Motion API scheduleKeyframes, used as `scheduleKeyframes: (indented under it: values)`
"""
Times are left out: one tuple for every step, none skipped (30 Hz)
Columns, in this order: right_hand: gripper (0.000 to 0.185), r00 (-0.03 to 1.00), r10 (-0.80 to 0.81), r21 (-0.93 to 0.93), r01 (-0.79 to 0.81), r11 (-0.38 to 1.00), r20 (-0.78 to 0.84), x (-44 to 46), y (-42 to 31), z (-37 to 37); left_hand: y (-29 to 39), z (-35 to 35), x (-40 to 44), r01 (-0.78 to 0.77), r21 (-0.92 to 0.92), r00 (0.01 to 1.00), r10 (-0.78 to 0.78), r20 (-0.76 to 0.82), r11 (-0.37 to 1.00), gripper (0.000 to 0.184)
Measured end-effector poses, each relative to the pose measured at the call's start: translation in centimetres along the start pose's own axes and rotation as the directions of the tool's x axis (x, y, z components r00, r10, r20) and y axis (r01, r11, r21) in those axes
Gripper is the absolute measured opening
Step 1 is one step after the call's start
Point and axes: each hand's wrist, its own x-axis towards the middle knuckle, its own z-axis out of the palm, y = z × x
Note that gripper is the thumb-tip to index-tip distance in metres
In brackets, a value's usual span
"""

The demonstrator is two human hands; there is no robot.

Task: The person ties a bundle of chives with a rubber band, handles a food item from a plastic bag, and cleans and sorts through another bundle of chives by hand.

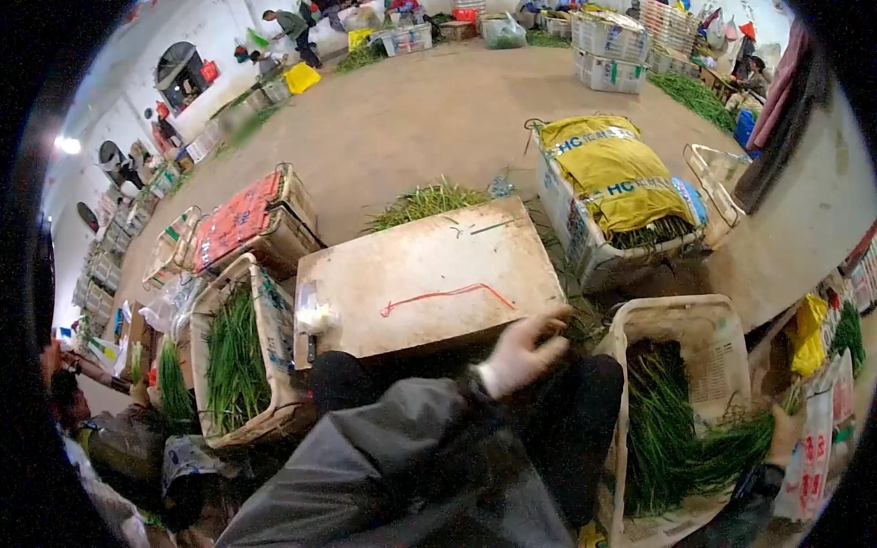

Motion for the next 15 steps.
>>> scheduleKeyframes:
  values:
    - [0.057, 0.999, -0.004, -0.011, 0.004, 1.0, 0.033, 2.0, 0.0, -1.2, -2.4, -2.0, -0.4, 0.03, 0.129, 0.998, -0.024, -0.05, 0.991, 0.058]
    - [0.056, 0.998, -0.012, -0.017, 0.013, 1.0, 0.065, 3.9, 0.0, -1.9, -4.7, -4.0, -0.8, 0.016, 0.23, 0.997, 0.003, -0.083, 0.973, 0.06]
    - [0.056, 0.995, -0.062, -0.05, 0.066, 0.997, 0.078, 4.7, -2.0, -1.6, -7.1, -6.0, -1.4, 0.01, 0.331, 0.993, 0.03, -0.116, 0.944, 0.063]
    - [0.055, 0.99, -0.107, -0.083, 0.115, 0.99, 0.094, 5.3, -4.8, -1.0, -8.6, -8.1, -1.9, 0.016, 0.499, 0.994, 0.041, -0.104, 0.866, 0.069]
    - [0.055, 0.983, -0.144, -0.118, 0.157, 0.981, 0.112, 5.1, -8.5, 0.4, -9.9, -10.2, -2.5, 0.02, 0.65, 0.995, 0.046, -0.085, 0.76, 0.075]
    - [0.052, 0.983, -0.123, 0.023, 0.121, 0.992, 0.139, 4.5, -12.5, 2.2, -12.1, -12.1, -3.4, 0.091, 0.703, 0.994, -0.017, -0.112, 0.705, 0.08]
    - [0.05, 0.98, -0.116, 0.164, 0.09, 0.982, 0.159, 4.7, -16.1, 3.8, -14.0, -13.7, -3.6, 0.15, 0.75, 0.988, -0.065, -0.141, 0.645, 0.085]
    - [0.045, 0.955, -0.255, 0.133, 0.236, 0.963, 0.154, 5.7, -17.8, 4.9, -14.7, -15.2, -3.5, 0.236, 0.805, 0.971, -0.159, -0.177, 0.544, 0.087]
    - [0.043, 0.993, -0.097, -0.009, 0.098, 0.995, 0.066, 8.6, -16.9, 3.9, -15.2, -16.6, -3.5, 0.314, 0.848, 0.943, -0.246, -0.225, 0.427, 0.089]
    - [0.044, 0.981, -0.166, 0.076, 0.159, 0.984, 0.097, 8.2, -20.2, 6.1, -16.7, -17.6, -3.7, 0.32, 0.836, 0.946, -0.199, -0.256, 0.446, 0.087]
    - [0.044, 0.964, -0.234, 0.165, 0.212, 0.963, 0.128, 7.4, -24.1, 8.6, -17.9, -18.4, -3.7, 0.32, 0.823, 0.947, -0.152, -0.282, 0.468, 0.085]
    - [0.047, 0.969, -0.225, 0.217, 0.198, 0.956, 0.106, 6.8, -26.9, 10.5, -18.5, -19.3, -3.9, 0.299, 0.852, 0.954, -0.154, -0.256, 0.43, 0.084]
    - [0.05, 0.957, -0.23, 0.307, 0.168, 0.937, 0.178, 8.6, -27.1, 10.7, -19.2, -20.0, -4.1, 0.27, 0.878, 0.962, -0.154, -0.227, 0.394, 0.082]
    - [0.051, 0.973, -0.173, 0.356, 0.109, 0.928, 0.151, 8.3, -29.3, 12.7, -19.5, -20.8, -4.2, 0.312, 0.878, 0.94, -0.249, -0.231, 0.363, 0.081]
    - [0.049, 0.968, -0.222, 0.359, 0.167, 0.918, 0.117, 9.1, -30.6, 14.2, -19.8, -21.5, -4.5, 0.346, 0.88, 0.911, -0.342, -0.232, 0.326, 0.079]
